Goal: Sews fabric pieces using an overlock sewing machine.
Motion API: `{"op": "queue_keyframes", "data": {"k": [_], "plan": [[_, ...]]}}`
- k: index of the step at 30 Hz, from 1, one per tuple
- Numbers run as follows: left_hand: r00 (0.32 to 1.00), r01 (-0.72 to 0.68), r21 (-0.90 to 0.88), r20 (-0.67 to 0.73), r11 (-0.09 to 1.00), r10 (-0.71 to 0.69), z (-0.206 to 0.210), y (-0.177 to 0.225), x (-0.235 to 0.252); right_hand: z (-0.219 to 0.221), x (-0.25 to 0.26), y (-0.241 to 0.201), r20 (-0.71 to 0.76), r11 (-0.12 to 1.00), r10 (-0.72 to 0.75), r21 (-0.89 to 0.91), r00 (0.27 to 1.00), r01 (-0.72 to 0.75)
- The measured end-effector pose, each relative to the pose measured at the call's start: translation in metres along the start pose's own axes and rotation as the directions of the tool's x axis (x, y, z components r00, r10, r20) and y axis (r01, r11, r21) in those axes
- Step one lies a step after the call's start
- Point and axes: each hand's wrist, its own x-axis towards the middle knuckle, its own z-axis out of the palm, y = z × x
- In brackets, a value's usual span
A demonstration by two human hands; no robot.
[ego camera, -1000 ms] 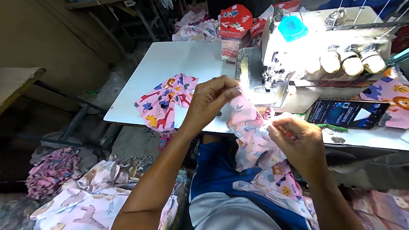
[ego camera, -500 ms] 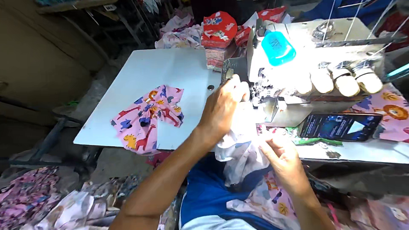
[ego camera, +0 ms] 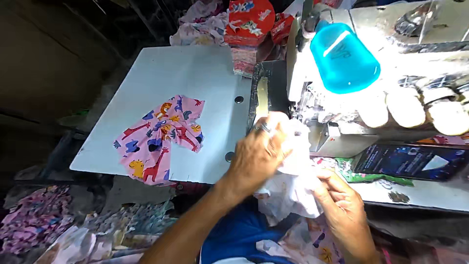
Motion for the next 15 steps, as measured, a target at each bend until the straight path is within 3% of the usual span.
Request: {"op": "queue_keyframes", "data": {"k": [3,5,8,9,11,13,15], "plan": [[0.997,-0.027,-0.187,0.071,0.982,0.041,-0.009,-0.033,0.041,0.007,0.014,-0.004,-0.006,0.998,-0.028,-0.048,1.0,0.028],[0.995,-0.033,-0.198,0.082,0.98,0.05,-0.007,-0.049,0.066,0.009,0.021,-0.007,-0.017,0.994,-0.032,-0.109,0.999,0.03],[0.982,0.182,-0.224,-0.001,0.957,-0.187,-0.005,-0.056,0.072,0.008,0.019,-0.008,-0.021,0.991,-0.012,-0.132,1.0,0.009],[0.955,0.284,-0.286,0.002,0.915,-0.295,-0.008,-0.053,0.058,0.007,0.017,-0.007,-0.026,0.993,-0.009,-0.114,1.0,0.006],[0.851,0.52,-0.416,0.173,0.746,-0.497,-0.016,-0.029,-0.001,0.004,0.01,-0.005,-0.044,0.998,0.006,-0.068,0.999,-0.009],[0.758,0.647,-0.436,0.28,0.626,-0.589,-0.014,-0.008,-0.071,0.001,0.006,-0.005,-0.048,0.999,0.035,-0.028,0.998,-0.036],[0.661,0.75,-0.41,0.46,0.519,-0.593,-0.033,0.001,-0.109,0.0,0.003,-0.002,-0.041,0.999,0.029,-0.03,0.999,-0.031]]}}
